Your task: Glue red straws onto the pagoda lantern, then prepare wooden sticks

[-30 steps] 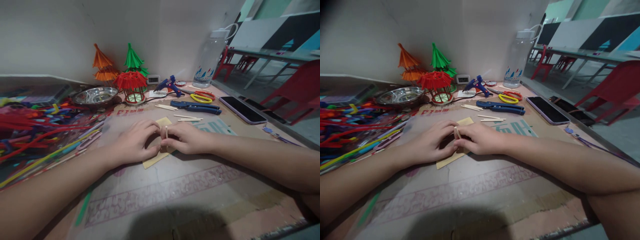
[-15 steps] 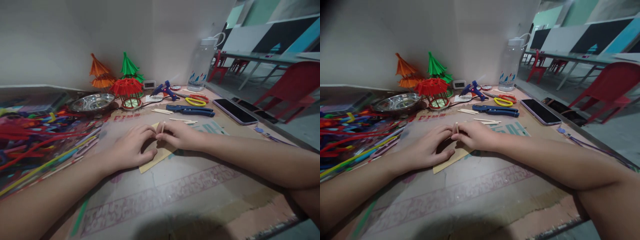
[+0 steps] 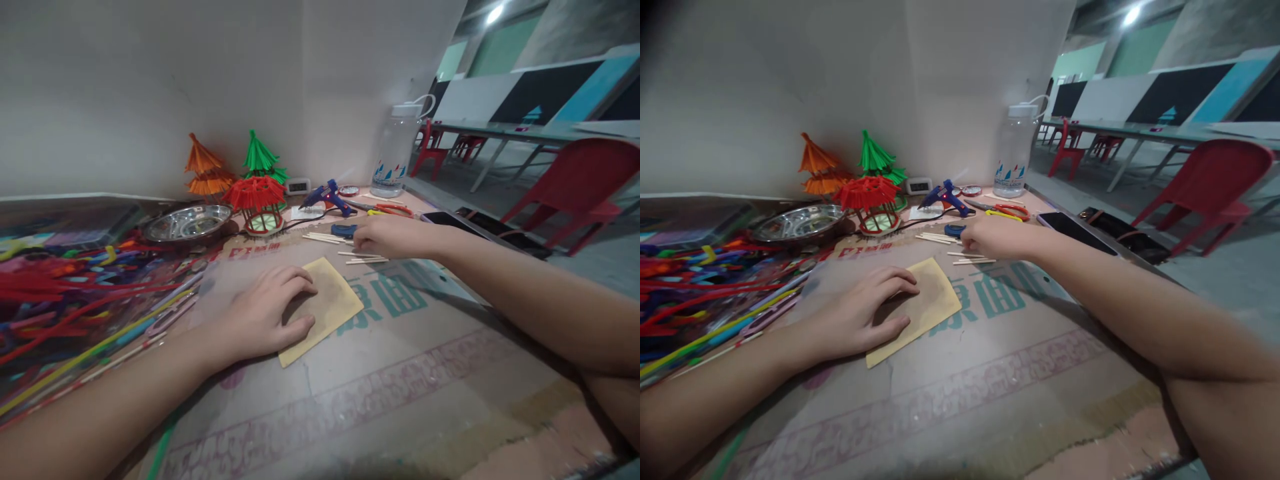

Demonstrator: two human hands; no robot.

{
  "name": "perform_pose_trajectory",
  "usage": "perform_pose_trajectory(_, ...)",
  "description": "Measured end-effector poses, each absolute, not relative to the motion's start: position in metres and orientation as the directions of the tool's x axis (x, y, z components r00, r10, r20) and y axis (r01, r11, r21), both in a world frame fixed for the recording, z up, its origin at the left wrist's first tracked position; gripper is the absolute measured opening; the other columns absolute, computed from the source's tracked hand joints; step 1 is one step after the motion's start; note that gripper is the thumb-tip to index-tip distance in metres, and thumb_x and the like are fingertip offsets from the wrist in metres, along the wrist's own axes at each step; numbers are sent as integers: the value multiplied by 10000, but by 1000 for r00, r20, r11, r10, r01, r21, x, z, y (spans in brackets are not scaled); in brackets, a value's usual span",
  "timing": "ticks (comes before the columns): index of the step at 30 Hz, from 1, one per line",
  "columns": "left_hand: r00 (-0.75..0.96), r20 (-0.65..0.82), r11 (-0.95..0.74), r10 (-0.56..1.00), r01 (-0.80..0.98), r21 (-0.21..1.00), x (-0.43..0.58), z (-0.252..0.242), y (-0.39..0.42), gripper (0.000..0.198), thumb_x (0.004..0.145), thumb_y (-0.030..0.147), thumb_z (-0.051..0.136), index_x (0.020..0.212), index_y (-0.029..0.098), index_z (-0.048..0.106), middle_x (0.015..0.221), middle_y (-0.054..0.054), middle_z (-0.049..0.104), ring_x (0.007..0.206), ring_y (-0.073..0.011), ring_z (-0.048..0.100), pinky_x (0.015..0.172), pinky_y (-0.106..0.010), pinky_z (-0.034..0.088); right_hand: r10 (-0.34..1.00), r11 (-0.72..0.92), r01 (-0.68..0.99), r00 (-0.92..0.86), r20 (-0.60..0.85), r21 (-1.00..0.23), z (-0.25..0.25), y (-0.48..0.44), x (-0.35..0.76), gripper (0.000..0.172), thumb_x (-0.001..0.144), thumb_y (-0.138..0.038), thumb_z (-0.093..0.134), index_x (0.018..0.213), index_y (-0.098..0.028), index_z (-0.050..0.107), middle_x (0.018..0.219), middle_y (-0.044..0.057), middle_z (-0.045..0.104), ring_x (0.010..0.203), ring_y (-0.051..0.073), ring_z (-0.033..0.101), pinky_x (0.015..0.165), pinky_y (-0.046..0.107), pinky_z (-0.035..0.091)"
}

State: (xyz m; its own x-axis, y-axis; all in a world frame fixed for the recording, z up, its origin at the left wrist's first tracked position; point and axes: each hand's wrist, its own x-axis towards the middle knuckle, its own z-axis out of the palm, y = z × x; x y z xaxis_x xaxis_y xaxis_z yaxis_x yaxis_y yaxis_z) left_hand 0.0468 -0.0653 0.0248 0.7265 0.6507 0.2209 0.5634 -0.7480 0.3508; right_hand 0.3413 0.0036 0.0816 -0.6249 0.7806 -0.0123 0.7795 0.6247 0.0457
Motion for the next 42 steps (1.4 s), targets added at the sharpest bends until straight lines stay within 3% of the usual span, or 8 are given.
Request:
perform_pose_trajectory(9,712,177,-716,679,590,373,49,27,-67,345,889,365,606,1187,193,635,1318,-114,623,1253,-299,565,1094,-493,460,778,575,812,-580,243,99,50,6,309,198,959,-194,602,1047,-113,759,1072,138,745,1042,264,648,886,325,416)
perform_pose_trajectory(16,707,166,-706,687,596,382,50,26,-68,354,887,375,606,1190,195,633,1325,-115,619,1264,-306,557,1103,-498,449,775,557,826,-552,308,80,35,26,300,140,954,-215,639,948,-119,741,1026,135,738,931,238,648,785,314,400)
perform_pose_trajectory(26,718,193,-726,668,575,377,49,25,-67,329,893,362,613,1175,192,634,1302,-112,626,1243,-297,568,1078,-489,462,798,518,854,-462,387,-48,36,19,306,57,884,-174,656,882,-140,700,878,89,735,841,209,646,746,294,411)
perform_pose_trajectory(29,700,235,-725,675,570,386,49,24,-67,261,895,357,614,1098,196,643,1234,-100,647,1184,-285,592,1028,-475,482,808,520,810,-364,463,-271,37,12,309,79,911,-225,618,932,-158,655,819,52,728,732,172,644,666,265,424)
perform_pose_trajectory(33,650,309,-716,694,579,390,50,22,-64,168,926,364,581,899,202,617,1053,-74,671,1007,-248,627,894,-434,502,835,546,543,-295,464,-638,35,4,308,104,924,-265,585,976,-178,609,744,14,722,654,150,664,626,250,481)
perform_pose_trajectory(37,641,335,-722,691,581,377,50,19,-62,143,929,340,580,903,204,610,1024,-65,667,979,-238,619,877,-422,492,886,447,351,-303,352,-823,35,-1,300,225,903,-232,608,1117,-172,645,788,24,757,680,149,695,704,289,559)
perform_pose_trajectory(40,642,327,-719,693,583,378,49,19,-63,119,915,318,588,936,204,616,1038,-64,665,1000,-239,617,901,-422,490,886,335,166,-389,251,-927,34,-11,291,112,887,-249,667,977,-182,662,807,30,757,741,153,713,766,310,586)
perform_pose_trajectory(42,643,310,-711,701,589,385,48,19,-63,123,910,324,591,947,211,621,1038,-60,666,1000,-241,619,906,-426,490,858,292,59,-458,234,-955,33,-22,284,145,901,-313,703,895,-193,622,852,29,751,812,149,713,817,316,584)
